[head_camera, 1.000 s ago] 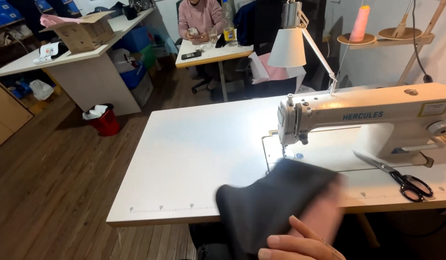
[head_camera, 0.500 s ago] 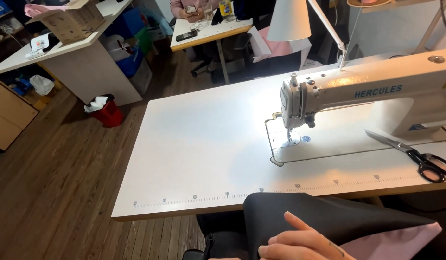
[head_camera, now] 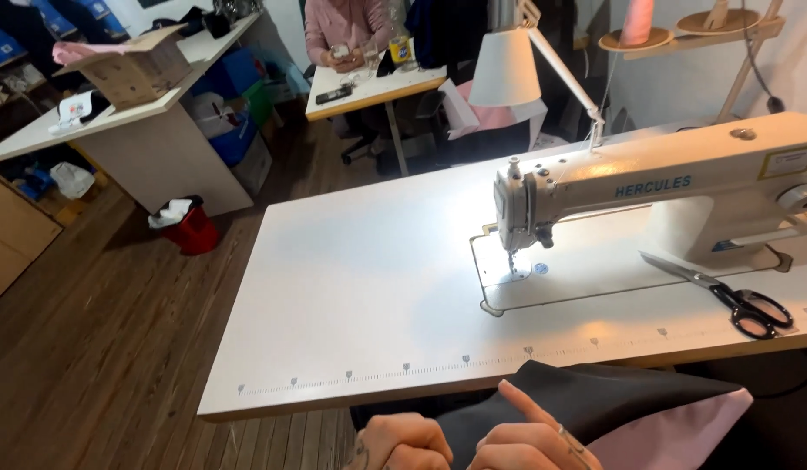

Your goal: Sewing fabric pieces together using an industrial sewing machine to construct a bag.

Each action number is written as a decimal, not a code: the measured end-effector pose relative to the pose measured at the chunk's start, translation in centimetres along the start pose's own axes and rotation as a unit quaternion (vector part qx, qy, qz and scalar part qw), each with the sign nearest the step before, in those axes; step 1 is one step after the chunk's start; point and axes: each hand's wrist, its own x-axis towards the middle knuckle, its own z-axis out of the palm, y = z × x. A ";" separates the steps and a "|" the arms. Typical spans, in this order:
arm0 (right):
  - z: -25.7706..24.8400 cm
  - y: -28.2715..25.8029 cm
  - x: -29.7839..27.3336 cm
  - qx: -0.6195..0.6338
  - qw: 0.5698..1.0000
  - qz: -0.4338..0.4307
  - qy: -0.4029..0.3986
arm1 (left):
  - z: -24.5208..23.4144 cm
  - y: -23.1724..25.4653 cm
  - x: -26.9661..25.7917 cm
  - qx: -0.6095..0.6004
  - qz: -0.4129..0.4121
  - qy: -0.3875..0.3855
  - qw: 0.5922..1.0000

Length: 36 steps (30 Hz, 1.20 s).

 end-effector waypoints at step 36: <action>-2.9 -0.7 4.0 -0.086 0.994 -0.073 -0.009 | 2.6 -11.2 -7.1 -0.137 -0.146 -0.465 0.862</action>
